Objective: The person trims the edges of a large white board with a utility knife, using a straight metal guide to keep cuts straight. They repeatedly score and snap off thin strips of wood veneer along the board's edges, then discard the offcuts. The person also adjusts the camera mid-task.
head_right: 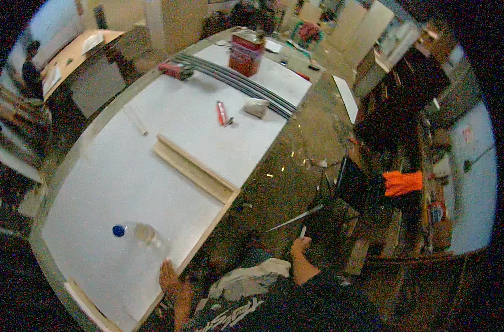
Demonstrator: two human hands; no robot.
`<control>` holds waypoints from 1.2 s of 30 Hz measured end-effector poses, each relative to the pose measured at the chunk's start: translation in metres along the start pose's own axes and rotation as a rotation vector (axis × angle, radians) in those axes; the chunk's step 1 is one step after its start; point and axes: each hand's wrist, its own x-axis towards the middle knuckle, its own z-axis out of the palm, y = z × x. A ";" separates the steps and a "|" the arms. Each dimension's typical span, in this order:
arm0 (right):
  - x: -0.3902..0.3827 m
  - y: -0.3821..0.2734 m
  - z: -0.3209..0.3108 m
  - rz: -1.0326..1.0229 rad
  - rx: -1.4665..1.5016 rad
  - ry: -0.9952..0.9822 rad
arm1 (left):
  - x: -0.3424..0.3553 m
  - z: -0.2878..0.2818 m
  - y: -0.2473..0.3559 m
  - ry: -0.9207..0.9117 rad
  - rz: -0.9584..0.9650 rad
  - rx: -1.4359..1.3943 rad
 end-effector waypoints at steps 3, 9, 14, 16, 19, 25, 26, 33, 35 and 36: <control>0.037 0.077 -0.009 0.193 -0.010 -0.060 | 0.004 -0.009 -0.006 0.019 0.043 0.016; 0.087 0.095 0.002 0.222 0.156 -0.123 | 0.013 -0.012 0.010 0.044 0.027 0.080; 0.174 0.017 0.000 0.176 0.431 -0.274 | 0.014 -0.017 0.011 -0.059 0.099 0.121; 0.216 -0.009 -0.002 0.259 0.604 -0.267 | 0.011 -0.024 0.015 -0.055 0.053 0.091; 0.270 -0.038 -0.008 0.158 0.600 -0.206 | 0.012 -0.023 0.025 -0.060 -0.004 0.066; 0.353 -0.039 0.009 0.169 0.429 -0.061 | 0.039 -0.021 0.087 0.073 -0.065 0.269; 0.357 -0.035 0.008 0.182 0.442 -0.132 | 0.052 -0.019 0.111 0.201 -0.028 0.220; 0.343 -0.086 0.017 0.203 0.371 -0.329 | 0.237 0.062 0.355 0.736 0.276 -0.267; 0.346 -0.109 0.015 0.134 0.266 -0.391 | 0.303 0.087 0.435 0.618 0.389 -0.361; 0.351 -0.121 0.013 0.133 0.194 -0.442 | 0.333 0.096 0.473 0.446 0.423 -0.491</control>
